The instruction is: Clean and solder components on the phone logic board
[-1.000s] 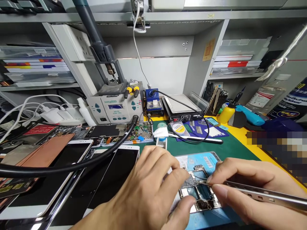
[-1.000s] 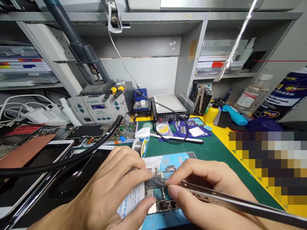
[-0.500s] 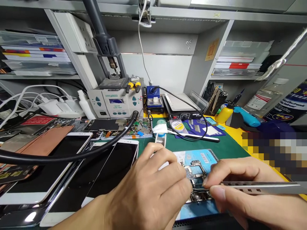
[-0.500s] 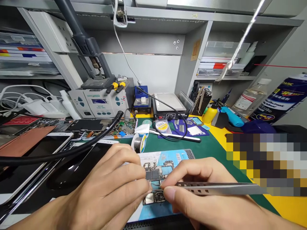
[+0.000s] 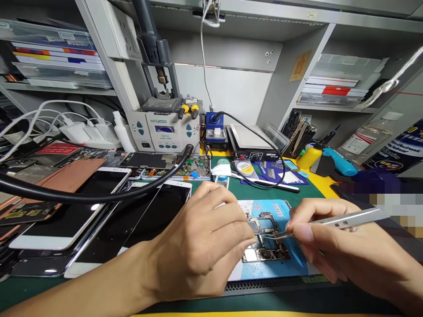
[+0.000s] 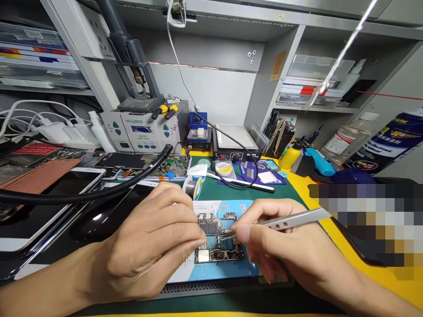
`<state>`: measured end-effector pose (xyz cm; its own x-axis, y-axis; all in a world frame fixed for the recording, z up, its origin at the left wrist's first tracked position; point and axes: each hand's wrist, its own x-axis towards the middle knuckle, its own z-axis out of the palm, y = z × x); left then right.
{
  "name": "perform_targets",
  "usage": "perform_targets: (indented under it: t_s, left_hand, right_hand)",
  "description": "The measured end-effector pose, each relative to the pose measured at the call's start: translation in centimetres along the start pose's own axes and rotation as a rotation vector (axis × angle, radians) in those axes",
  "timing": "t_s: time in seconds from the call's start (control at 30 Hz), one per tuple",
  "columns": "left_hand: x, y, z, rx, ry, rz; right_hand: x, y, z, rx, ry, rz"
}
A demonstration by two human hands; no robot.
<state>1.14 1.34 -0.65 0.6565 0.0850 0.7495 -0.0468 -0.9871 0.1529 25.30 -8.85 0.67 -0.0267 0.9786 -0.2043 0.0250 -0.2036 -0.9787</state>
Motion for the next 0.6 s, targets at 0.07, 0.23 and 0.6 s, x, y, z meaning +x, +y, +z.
perform_targets:
  t_s: [0.07, 0.23, 0.6]
  left_hand:
    - [-0.06, 0.03, 0.05, 0.011, -0.008, -0.001]
    - [-0.11, 0.06, 0.12, 0.02, -0.023, -0.015]
    - [0.19, 0.59, -0.09, 0.041, -0.049, -0.056]
  right_hand:
    - [0.05, -0.15, 0.17, 0.027, 0.024, 0.012]
    - [0.32, -0.23, 0.41, 0.052, 0.037, 0.033]
    - [0.34, -0.2, 0.38, 0.022, -0.029, 0.004]
